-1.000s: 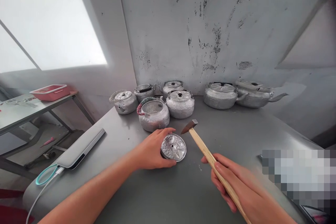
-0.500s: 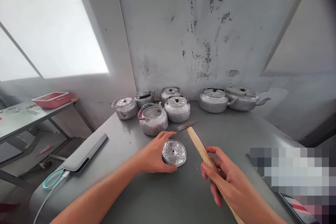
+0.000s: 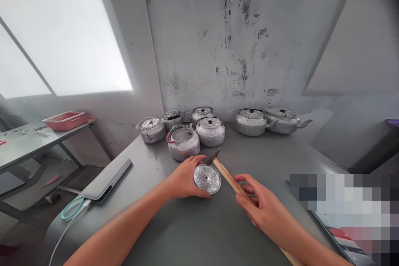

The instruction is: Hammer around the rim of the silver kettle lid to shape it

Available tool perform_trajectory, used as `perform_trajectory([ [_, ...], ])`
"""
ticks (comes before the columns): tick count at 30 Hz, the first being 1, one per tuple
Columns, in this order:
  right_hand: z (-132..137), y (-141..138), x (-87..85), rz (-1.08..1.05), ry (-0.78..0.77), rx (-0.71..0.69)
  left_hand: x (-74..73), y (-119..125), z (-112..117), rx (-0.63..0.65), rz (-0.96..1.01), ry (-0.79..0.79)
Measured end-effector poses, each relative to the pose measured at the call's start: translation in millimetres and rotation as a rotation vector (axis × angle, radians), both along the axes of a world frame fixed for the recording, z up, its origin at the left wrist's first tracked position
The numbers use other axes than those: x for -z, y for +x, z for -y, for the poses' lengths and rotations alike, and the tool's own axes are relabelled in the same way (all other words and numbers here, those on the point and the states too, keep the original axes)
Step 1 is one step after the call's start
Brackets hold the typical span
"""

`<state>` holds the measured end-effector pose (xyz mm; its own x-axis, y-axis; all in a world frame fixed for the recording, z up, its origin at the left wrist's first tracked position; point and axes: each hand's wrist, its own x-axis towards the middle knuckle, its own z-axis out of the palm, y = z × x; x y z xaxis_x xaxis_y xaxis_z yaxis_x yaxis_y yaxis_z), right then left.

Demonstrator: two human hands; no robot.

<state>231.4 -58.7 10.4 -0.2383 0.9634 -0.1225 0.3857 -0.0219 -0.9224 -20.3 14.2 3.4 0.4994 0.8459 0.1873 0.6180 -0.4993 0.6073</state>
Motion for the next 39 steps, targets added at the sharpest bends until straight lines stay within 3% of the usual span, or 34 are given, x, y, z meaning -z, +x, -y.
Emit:
perform_trajectory([
  [10, 0.0, 2.3, 3.2, 0.040, -0.025, -0.035, 1.5, -1.3, -3.1, -0.054, 0.045, -0.023],
  [18, -5.8, 3.8, 5.0, 0.076, -0.009, -0.020, -0.2, 2.6, 1.9, -0.023, 0.037, -0.006],
  [29, -6.3, 6.3, 8.6, 0.116, -0.004, 0.010, 2.4, 0.1, 1.4, 0.114, 0.040, -0.014],
  [39, -9.4, 4.4, 9.3, 0.095, -0.044, 0.021, 0.3, -1.4, 4.0, 0.132, 0.027, -0.007],
])
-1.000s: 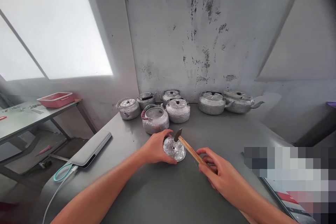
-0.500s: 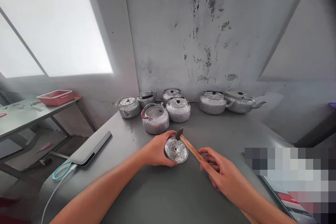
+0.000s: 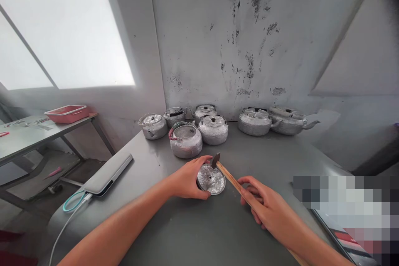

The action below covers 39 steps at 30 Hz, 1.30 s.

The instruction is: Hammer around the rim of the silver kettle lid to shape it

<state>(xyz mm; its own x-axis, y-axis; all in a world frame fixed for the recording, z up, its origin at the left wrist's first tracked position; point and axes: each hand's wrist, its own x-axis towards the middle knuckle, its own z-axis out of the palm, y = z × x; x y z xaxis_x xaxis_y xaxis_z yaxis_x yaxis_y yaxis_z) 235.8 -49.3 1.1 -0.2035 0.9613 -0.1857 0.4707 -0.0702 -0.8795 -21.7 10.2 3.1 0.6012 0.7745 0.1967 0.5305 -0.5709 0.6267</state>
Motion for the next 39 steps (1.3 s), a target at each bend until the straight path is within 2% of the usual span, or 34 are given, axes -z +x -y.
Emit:
perform_trajectory([
  [4, 0.4, -0.5, -1.7, -0.013, -0.006, 0.008, -4.3, 1.2, 2.7, -0.054, -0.011, 0.067],
  [8, -1.0, -0.5, 0.1, -0.031, -0.022, 0.026, -6.1, 10.5, 11.5, -0.222, -0.023, 0.287],
  [11, -3.5, -2.7, -0.3, -0.037, -0.035, 0.044, -2.5, 23.3, 25.7, -0.154, -0.204, 0.434],
  [14, -6.0, -6.2, -6.9, -0.034, -0.043, 0.048, 4.1, 36.8, 42.1, -0.081, -0.390, 0.505],
  [19, -11.6, -9.2, -22.6, 0.023, -0.087, 0.007, 7.8, 50.0, 57.4, -0.020, -0.522, 0.503],
  [22, -16.3, -8.9, -23.5, 0.088, -0.124, -0.048, 3.6, 55.2, 61.8, -0.013, -0.575, 0.495],
  [24, -18.2, -8.6, -19.8, 0.137, -0.066, -0.080, 0.4, 60.4, 65.2, -0.007, -0.640, 0.496],
  [28, -16.6, -6.8, -10.1, 0.240, 0.157, -0.114, -0.2, 76.3, 70.6, -0.022, -0.721, 0.495],
  [30, -15.2, -5.1, -6.2, 0.275, 0.200, -0.131, 4.3, 85.3, 70.6, -0.041, -0.721, 0.463],
  [34, -16.4, -1.5, 3.0, 0.300, 0.200, -0.139, 21.1, 98.8, 67.7, -0.182, -0.691, 0.474],
  [39, -19.9, 1.2, 15.4, 0.311, 0.196, -0.111, 37.0, 100.9, 66.1, -0.227, -0.621, 0.398],
])
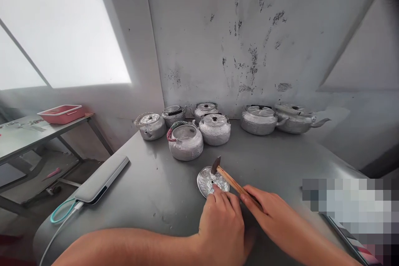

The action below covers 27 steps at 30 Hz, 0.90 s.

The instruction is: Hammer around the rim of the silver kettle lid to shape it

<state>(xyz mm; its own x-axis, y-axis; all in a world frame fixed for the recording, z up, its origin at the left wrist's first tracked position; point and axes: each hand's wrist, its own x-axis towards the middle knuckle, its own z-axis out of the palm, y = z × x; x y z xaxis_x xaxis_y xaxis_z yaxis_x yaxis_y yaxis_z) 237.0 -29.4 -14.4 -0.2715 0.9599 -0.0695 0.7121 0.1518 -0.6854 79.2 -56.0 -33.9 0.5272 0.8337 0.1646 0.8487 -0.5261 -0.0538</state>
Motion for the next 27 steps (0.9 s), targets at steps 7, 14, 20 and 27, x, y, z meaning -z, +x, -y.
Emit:
perform_trajectory([
  [7, 6.7, -2.3, -7.9, 0.020, -0.003, 0.010, 1.6, -7.3, -5.3, -0.012, 0.104, -0.054],
  [14, 6.1, -2.0, -6.2, -0.065, -0.092, 0.016, -36.8, -17.7, -5.4, -0.128, -0.136, -0.072],
  [20, 10.6, -5.1, -13.6, -0.253, -0.330, -0.002, -85.1, -52.2, -30.1, -0.216, -0.083, -0.111],
  [27, 10.9, -2.3, -14.1, -0.277, -0.324, 0.097, -40.7, -69.6, -57.8, -0.119, 0.235, -0.094],
])
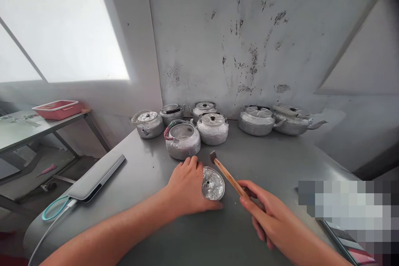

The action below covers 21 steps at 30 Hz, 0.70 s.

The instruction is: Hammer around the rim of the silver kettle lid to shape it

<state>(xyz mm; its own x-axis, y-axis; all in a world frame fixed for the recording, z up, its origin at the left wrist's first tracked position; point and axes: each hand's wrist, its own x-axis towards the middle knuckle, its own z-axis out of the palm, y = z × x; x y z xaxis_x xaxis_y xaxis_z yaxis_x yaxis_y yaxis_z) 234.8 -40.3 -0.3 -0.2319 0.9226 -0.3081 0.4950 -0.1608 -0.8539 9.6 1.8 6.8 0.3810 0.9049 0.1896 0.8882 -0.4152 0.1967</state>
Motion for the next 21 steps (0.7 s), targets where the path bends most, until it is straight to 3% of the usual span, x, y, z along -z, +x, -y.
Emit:
perform_trajectory([
  [3, -1.7, 2.3, -5.2, -0.114, 0.045, 0.051, 14.1, -3.3, -2.1, -0.013, 0.064, -0.025],
  [6, -0.1, 1.2, -15.7, -0.224, -0.033, -0.036, 16.0, -6.8, -3.1, -0.026, 0.090, -0.037],
  [10, 6.6, -3.6, -17.0, -0.059, 0.040, -0.027, 14.6, -9.8, -4.8, -0.049, 0.095, -0.052],
  [17, 9.2, -3.5, 6.2, 0.136, 0.181, 0.007, 11.4, -11.4, -6.4, -0.077, 0.133, -0.153],
  [21, 9.2, -3.6, 0.7, 0.249, 0.224, -0.086, 5.4, -10.8, -5.6, -0.092, 0.116, -0.207],
])
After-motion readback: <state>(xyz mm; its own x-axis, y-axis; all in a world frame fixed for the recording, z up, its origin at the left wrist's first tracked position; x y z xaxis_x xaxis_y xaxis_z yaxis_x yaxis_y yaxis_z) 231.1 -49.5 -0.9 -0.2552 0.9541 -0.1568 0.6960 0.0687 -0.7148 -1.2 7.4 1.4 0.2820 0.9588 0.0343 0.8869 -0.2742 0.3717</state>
